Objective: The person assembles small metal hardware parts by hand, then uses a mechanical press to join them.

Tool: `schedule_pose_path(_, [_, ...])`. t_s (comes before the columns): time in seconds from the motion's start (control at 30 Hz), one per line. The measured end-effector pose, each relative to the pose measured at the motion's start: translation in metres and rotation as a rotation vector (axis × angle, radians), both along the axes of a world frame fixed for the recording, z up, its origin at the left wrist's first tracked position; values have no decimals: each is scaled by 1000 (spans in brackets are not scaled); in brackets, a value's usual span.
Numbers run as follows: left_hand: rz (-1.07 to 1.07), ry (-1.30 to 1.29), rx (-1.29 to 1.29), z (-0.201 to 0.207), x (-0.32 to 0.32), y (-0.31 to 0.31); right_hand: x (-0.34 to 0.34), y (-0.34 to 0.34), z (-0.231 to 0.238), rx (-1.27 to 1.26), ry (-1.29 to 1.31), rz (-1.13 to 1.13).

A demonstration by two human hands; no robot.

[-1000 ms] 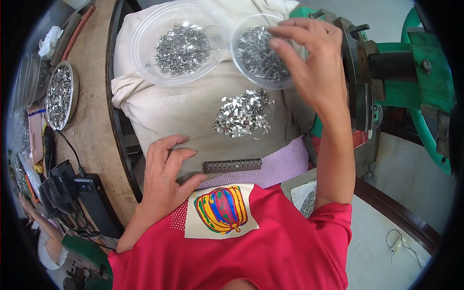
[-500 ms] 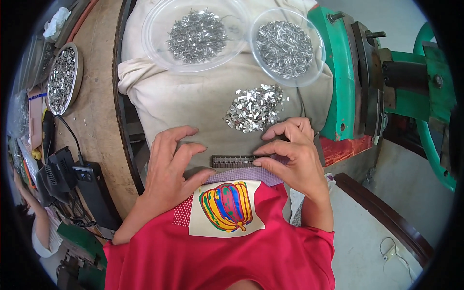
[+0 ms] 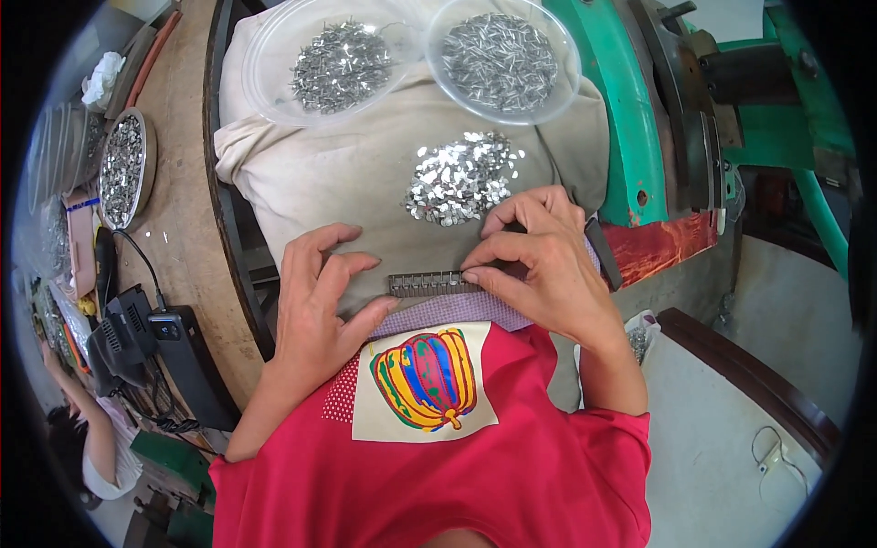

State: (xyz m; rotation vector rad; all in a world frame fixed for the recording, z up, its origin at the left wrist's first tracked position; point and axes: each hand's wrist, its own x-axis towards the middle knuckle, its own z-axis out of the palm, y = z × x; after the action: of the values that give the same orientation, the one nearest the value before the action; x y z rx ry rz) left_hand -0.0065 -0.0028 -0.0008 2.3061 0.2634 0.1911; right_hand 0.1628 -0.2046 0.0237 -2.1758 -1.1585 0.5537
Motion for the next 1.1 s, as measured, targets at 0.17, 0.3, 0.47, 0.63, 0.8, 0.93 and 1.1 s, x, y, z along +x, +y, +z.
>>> schedule_pose_path(0.17, [-7,6,25,2,1,-3,2,-1,-3,10,-21,2])
schedule_pose_path(0.3, [0,-23,-16,2,2,-7,3,-3,-6,35,-9,8])
schedule_pose_path(0.47, [-16,-38,6,8,5,-13,7,-5,-6,74,51,-8])
schedule_pose_path(0.63, [-91,-20,67,14,14,-16,13,-16,-7,126,110,-34])
schedule_pose_path(0.8, [-152,-110,69,13,27,-25,14,-23,-7,92,52,-9])
schedule_pose_path(0.93, [-182,-119,104,14,34,-30,14,-23,-7,80,30,4])
schedule_pose_path(1.1, [-220,-58,113,12,39,-33,13,-23,-7,80,26,1])
